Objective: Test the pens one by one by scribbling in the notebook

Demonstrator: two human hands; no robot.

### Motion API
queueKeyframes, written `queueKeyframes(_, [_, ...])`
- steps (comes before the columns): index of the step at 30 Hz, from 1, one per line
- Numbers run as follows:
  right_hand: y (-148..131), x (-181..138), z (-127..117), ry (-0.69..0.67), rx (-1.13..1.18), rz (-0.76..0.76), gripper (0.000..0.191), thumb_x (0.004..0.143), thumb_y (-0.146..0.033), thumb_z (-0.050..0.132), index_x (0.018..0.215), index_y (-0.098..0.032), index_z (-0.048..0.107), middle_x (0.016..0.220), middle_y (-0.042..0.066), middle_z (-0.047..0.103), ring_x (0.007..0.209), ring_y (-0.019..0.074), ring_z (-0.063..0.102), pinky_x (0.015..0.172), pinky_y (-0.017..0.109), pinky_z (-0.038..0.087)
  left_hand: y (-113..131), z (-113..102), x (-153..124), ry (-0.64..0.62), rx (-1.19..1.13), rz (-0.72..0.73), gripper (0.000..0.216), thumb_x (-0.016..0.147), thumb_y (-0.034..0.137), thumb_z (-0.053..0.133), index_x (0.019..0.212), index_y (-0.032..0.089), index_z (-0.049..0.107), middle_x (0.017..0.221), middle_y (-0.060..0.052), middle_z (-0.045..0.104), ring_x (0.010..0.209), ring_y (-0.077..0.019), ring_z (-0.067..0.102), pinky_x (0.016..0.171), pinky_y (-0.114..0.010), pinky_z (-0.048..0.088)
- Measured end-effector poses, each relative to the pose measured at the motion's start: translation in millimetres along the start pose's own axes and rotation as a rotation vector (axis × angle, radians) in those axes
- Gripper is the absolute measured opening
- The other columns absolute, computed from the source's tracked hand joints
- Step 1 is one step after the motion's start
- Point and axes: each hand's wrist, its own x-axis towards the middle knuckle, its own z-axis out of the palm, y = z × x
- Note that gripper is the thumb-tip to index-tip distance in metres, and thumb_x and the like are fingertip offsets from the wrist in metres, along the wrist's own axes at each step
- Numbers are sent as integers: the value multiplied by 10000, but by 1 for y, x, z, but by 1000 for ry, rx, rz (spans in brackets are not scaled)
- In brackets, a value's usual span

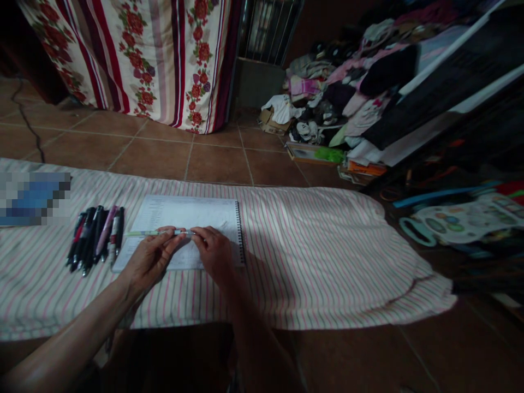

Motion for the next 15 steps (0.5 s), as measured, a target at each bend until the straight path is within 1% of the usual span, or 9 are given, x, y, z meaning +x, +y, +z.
queueKeyframes(4, [-1,0,1,25,-14,11,124,841,-178,552,871,-187,672,810,36,706,762,149,652,708,254,498,-1,-2,0,4,12,0,170,767,-46,530,663,65,606,704,-46,658,699,-140,685,718,-207,582])
queueKeyframes(8, [1,1,-2,41,-3,21,126,834,-167,555,866,-178,676,803,42,706,751,149,649,701,249,493,2,1,-1,15,21,-5,175,779,-44,514,673,62,604,699,-64,666,689,-145,688,702,-198,580])
queueKeyframes(15, [13,1,-11,90,59,108,135,827,-192,554,861,-178,684,746,30,688,647,135,630,632,242,489,15,2,-2,90,10,9,254,815,-58,443,657,63,601,696,-86,676,674,-136,691,660,-166,574])
